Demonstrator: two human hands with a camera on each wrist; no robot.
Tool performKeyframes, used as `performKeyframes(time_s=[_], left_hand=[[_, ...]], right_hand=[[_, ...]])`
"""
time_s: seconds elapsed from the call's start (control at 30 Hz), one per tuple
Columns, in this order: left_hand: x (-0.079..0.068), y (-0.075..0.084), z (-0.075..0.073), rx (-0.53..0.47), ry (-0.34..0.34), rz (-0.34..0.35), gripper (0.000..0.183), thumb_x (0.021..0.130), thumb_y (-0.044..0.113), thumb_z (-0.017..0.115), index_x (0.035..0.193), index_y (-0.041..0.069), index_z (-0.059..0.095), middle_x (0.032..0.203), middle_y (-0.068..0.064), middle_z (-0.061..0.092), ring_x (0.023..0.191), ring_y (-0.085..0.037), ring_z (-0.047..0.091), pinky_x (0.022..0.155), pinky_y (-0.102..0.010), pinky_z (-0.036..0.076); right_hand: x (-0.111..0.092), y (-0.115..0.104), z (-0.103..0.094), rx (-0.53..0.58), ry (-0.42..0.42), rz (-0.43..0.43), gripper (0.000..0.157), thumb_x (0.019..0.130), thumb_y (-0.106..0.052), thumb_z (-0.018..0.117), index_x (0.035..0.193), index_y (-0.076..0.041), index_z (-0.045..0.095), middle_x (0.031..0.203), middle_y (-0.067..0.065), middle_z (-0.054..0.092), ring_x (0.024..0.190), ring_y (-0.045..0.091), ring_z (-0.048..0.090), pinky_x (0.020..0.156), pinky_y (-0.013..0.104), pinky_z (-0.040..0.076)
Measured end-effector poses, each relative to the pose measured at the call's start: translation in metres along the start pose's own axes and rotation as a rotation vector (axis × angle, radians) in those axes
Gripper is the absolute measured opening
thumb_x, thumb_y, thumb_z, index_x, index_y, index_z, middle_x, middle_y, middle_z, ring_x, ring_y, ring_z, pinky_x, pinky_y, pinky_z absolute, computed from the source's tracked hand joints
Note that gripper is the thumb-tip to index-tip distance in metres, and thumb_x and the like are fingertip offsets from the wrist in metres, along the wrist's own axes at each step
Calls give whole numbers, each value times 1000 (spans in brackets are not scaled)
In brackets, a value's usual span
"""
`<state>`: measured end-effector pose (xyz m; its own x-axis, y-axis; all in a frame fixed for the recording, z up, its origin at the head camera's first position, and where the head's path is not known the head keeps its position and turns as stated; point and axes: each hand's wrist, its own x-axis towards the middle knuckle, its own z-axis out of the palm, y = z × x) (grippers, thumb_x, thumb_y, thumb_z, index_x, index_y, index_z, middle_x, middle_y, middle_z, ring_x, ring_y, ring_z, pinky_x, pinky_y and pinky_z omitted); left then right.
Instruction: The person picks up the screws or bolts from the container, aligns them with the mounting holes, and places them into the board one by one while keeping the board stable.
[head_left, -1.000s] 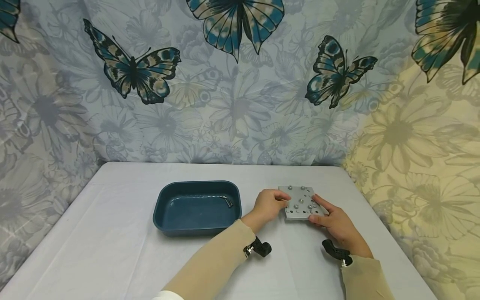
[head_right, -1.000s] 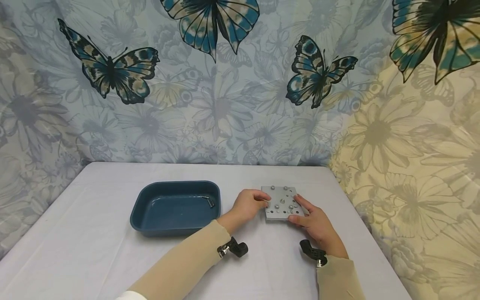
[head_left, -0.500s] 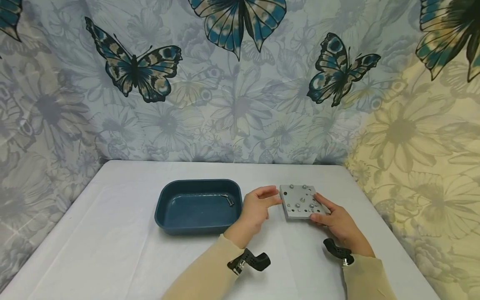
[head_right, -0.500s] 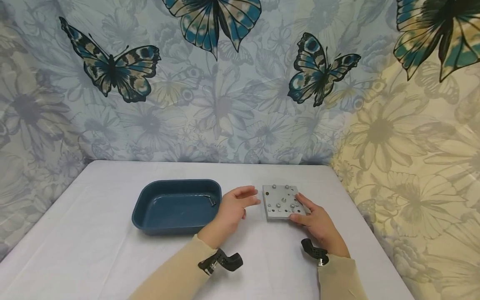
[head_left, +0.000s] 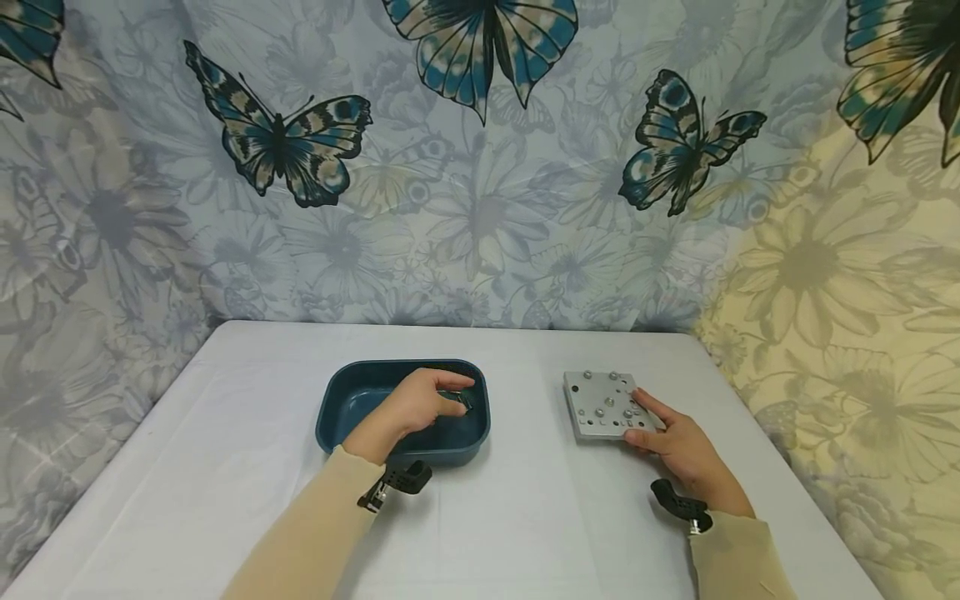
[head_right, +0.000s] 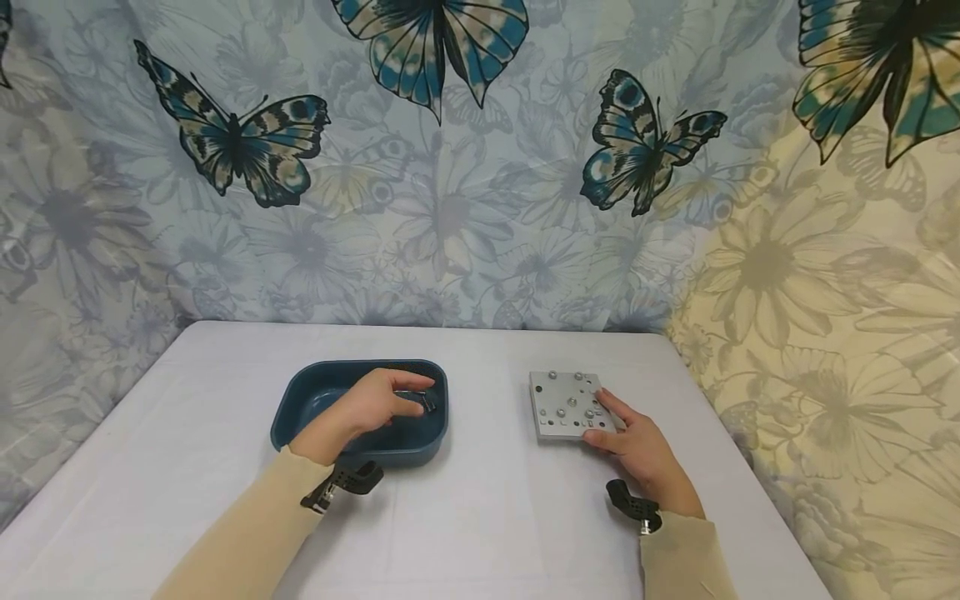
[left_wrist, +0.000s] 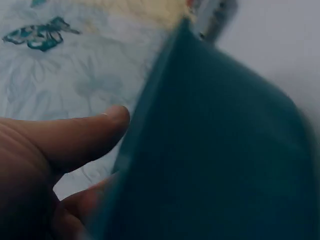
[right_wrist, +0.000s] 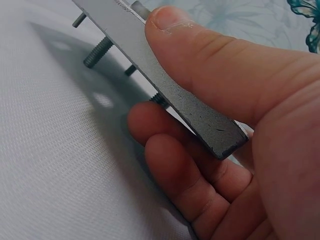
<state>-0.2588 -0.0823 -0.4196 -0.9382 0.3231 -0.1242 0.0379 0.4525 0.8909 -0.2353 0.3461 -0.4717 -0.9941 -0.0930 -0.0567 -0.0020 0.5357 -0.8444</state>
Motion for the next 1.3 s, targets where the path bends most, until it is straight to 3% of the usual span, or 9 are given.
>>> performKeyframes(time_s=[0.1, 0.23, 0.33, 0.5, 0.7, 0.87, 1.0, 1.1, 1.3], left_hand=[[4, -10, -2, 96, 7, -21, 43, 85, 7, 79, 125, 19, 72, 127, -8, 63, 66, -16, 54, 56, -30, 46], [9, -19, 0, 132, 6, -47, 42, 84, 5, 78, 124, 18, 73, 123, -7, 64, 57, -18, 52, 53, -29, 45], [12, -23, 1, 177, 6, -36, 41, 83, 6, 79, 123, 16, 74, 122, -6, 66, 77, -19, 60, 66, -34, 51], [15, -23, 2, 286, 7, -6, 41, 82, 8, 79, 122, 16, 74, 129, -6, 64, 105, -23, 58, 90, -40, 47], [18, -25, 6, 368, -19, 30, 40, 85, 10, 77, 124, 17, 73, 126, -4, 65, 85, -17, 56, 78, -31, 45], [20, -28, 8, 399, -44, 47, 39, 88, 13, 77, 127, 17, 71, 118, -6, 66, 69, -17, 62, 72, -32, 50], [20, -29, 9, 502, -60, 129, 36, 88, 15, 77, 124, 15, 72, 128, -7, 61, 107, -24, 62, 96, -39, 47], [22, -31, 10, 573, -67, 199, 31, 89, 14, 76, 119, 13, 74, 127, -7, 61, 122, -29, 55, 104, -43, 41], [24, -33, 12, 611, -47, 239, 20, 87, 12, 78, 107, 14, 77, 121, -5, 63, 116, -28, 58, 100, -42, 45]], right_hand=[[-1, -1, 0, 1, 2, -3, 97, 81, -38, 83, 158, -14, 30, 160, 16, 27, 143, 35, 26, 112, 47, 26], [-1, -1, 0, 22, -2, -8, 96, 82, -37, 83, 158, -14, 30, 160, 15, 28, 142, 33, 28, 98, 17, 32], [-1, 0, 0, 29, -5, -16, 96, 82, -37, 83, 158, -14, 29, 159, 15, 28, 141, 33, 29, 88, 6, 31], [-1, 0, 0, 10, 2, -12, 97, 81, -39, 83, 158, -14, 30, 159, 13, 29, 140, 31, 31, 99, 16, 31], [-1, -1, 0, 9, 6, -10, 97, 80, -38, 84, 158, -13, 30, 159, 16, 29, 141, 33, 29, 110, 50, 26], [-1, -1, 0, 17, 3, -4, 96, 81, -38, 83, 158, -15, 30, 158, 17, 31, 139, 31, 32, 103, 29, 32], [-1, 0, 1, 40, -2, 6, 96, 81, -38, 83, 158, -17, 30, 158, 17, 31, 138, 30, 33, 90, 10, 32], [-1, 0, 1, 56, -2, 8, 96, 81, -37, 84, 158, -16, 30, 158, 19, 30, 137, 31, 35, 85, 8, 35], [0, 1, 1, 32, 4, 11, 98, 80, -40, 84, 158, -16, 30, 158, 18, 29, 134, 30, 37, 88, 15, 40]])
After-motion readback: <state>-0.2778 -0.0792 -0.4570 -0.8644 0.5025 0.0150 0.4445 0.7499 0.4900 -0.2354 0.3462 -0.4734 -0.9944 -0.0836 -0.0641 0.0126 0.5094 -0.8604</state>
